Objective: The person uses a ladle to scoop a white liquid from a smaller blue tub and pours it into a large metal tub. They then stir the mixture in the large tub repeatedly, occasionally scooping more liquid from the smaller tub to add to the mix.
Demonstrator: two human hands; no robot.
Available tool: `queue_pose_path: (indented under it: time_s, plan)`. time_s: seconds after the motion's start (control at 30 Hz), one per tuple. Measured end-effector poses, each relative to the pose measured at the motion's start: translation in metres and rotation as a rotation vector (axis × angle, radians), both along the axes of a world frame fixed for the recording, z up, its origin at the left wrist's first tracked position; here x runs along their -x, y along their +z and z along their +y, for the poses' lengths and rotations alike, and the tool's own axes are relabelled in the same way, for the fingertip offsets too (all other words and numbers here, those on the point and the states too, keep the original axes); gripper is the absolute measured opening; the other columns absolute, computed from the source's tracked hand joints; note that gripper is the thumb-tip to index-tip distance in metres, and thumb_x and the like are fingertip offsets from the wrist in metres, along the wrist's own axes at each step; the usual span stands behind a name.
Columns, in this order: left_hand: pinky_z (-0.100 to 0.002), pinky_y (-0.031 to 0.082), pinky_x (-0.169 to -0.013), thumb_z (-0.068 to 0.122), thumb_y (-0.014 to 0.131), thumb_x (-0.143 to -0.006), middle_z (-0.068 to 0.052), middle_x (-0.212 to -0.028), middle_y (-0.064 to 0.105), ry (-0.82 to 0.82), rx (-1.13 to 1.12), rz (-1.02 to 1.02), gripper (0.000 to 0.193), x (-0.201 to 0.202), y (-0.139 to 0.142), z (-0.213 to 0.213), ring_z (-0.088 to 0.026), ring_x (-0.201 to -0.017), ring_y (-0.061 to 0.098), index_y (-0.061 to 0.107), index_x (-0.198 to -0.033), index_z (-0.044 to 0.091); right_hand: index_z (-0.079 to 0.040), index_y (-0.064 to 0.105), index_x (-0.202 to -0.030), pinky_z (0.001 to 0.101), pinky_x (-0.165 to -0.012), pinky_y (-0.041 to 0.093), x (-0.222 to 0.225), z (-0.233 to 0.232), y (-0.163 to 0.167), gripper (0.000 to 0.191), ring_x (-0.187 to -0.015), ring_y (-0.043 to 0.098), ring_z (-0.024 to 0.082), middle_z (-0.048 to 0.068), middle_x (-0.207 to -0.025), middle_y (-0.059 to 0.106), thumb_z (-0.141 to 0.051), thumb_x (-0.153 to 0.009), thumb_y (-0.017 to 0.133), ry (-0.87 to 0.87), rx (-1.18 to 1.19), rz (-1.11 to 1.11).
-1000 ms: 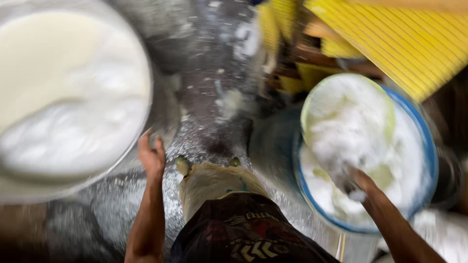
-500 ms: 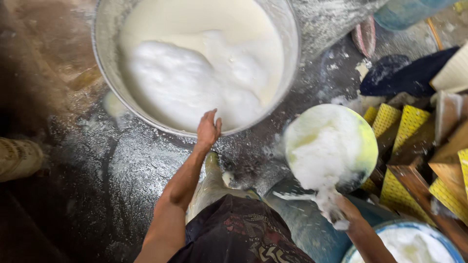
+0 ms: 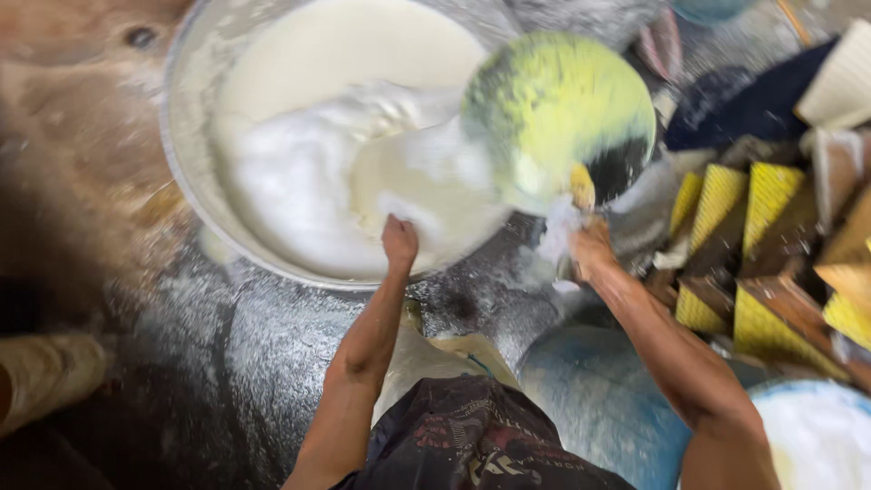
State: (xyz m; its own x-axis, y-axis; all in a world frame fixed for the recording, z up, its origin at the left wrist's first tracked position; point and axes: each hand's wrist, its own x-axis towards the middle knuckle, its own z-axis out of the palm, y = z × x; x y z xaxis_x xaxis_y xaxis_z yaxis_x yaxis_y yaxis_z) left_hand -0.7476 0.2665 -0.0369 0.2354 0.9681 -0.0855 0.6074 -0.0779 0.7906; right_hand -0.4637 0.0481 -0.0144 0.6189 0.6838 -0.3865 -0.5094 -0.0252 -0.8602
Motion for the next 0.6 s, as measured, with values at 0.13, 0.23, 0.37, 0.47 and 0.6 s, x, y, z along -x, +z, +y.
queue_pose_path:
  time_s: [0.13, 0.23, 0.37, 0.47, 0.6]
  plan:
    - [-0.05, 0.054, -0.088, 0.013, 0.052, -0.099, -0.03, -0.106, 0.069, -0.098, -0.27, -0.2, 0.034, -0.032, -0.001, -0.025, -0.047, -0.097, 0.067, 0.063, -0.124, -0.006, 0.0, 0.059, -0.112, 0.0334, -0.063, 0.056, -0.008, -0.077, 0.027, 0.014, -0.076, 0.064, 0.019, 0.008, -0.093, 0.064, -0.003, -0.099, 0.063, -0.315, 0.002, -0.404]
    - [-0.041, 0.056, -0.088, 0.008, 0.049, -0.101, -0.025, -0.109, 0.071, -0.212, -0.226, -0.415, 0.041, -0.06, -0.002, -0.063, -0.034, -0.099, 0.071, 0.056, -0.137, -0.009, 0.0, 0.056, -0.118, 0.0319, -0.068, 0.056, 0.004, -0.175, 0.054, 0.021, -0.082, 0.064, 0.018, 0.008, -0.1, 0.065, -0.003, -0.099, 0.064, -0.514, -0.028, -0.597]
    - [-0.038, 0.054, -0.092, 0.005, 0.043, -0.103, -0.025, -0.126, 0.064, -0.439, -0.149, -0.578, 0.046, -0.079, 0.002, -0.126, -0.027, -0.106, 0.065, 0.048, -0.146, -0.013, 0.0, 0.055, -0.124, 0.0307, -0.071, 0.055, 0.032, -0.353, 0.057, 0.026, -0.085, 0.064, 0.018, 0.009, -0.104, 0.066, -0.005, -0.101, 0.066, -0.78, 0.199, -0.654]
    - [-0.036, 0.054, -0.089, 0.008, 0.049, -0.11, -0.022, -0.116, 0.068, -0.601, -0.214, -0.468, 0.039, -0.075, 0.002, -0.177, -0.024, -0.099, 0.065, 0.052, -0.145, -0.009, 0.001, 0.049, -0.133, 0.0313, -0.087, 0.056, 0.069, -0.509, 0.041, 0.045, -0.104, 0.062, 0.017, 0.008, -0.117, 0.063, -0.007, -0.093, 0.069, -0.88, 0.501, -0.891]
    - [-0.036, 0.054, -0.081, 0.006, 0.049, -0.107, -0.018, -0.101, 0.066, -0.846, -0.183, -0.293, 0.032, -0.072, -0.012, -0.235, -0.022, -0.088, 0.065, 0.059, -0.136, -0.002, -0.001, 0.05, -0.123, 0.0307, -0.078, 0.054, 0.121, -0.675, 0.018, 0.035, -0.093, 0.06, 0.016, 0.007, -0.107, 0.062, -0.01, -0.094, 0.067, -1.103, 1.143, -0.861]
